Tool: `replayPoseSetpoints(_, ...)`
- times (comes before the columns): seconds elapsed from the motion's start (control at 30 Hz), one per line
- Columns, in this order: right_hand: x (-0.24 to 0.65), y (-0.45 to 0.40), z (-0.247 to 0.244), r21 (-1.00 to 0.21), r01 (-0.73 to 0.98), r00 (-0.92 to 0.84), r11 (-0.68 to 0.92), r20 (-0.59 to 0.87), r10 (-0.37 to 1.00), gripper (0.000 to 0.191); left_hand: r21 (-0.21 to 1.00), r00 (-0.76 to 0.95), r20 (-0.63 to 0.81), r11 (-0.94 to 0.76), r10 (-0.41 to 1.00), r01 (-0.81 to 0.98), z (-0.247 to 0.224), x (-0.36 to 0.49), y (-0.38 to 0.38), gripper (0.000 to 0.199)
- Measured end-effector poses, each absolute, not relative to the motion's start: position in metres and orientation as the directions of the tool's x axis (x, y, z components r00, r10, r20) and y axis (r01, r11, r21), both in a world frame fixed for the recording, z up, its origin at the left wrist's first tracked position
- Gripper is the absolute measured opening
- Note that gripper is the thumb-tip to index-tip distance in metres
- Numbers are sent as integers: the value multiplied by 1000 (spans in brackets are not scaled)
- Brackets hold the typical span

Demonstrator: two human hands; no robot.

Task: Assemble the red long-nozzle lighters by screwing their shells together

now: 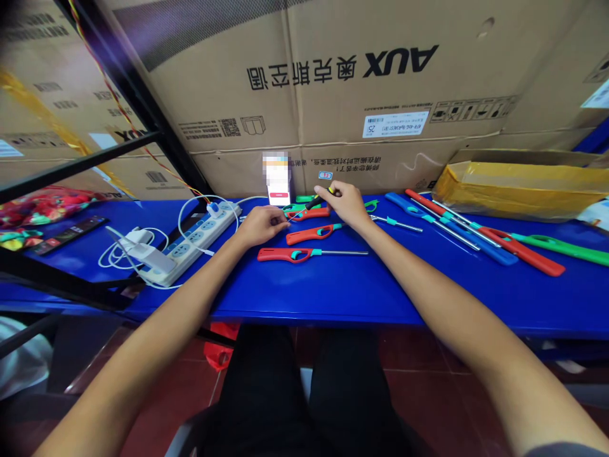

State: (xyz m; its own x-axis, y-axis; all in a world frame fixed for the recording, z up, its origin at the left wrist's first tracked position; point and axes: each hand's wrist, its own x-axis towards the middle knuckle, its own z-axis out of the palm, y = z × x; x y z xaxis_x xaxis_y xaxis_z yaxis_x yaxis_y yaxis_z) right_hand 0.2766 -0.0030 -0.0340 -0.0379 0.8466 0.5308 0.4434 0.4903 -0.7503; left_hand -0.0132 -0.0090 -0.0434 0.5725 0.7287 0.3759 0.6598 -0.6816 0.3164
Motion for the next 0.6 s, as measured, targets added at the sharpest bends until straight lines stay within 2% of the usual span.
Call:
replayPoseSetpoints(0.2, 272, -3, -33, -879, 211, -81, 428, 420, 904, 50, 341, 563, 364, -669, 742, 660, -43, -14, -9, 14)
replayPoseSetpoints(0.47, 275, 0, -32, -881, 161, -128, 445, 428, 894, 28, 374, 547, 349, -648, 761, 664, -43, -15, -8, 15)
replayPoseSetpoints(0.6, 278, 4, -35, -865, 116, -186, 488, 463, 866, 32, 349, 550, 341, -645, 763, 679, -41, -14, -9, 15)
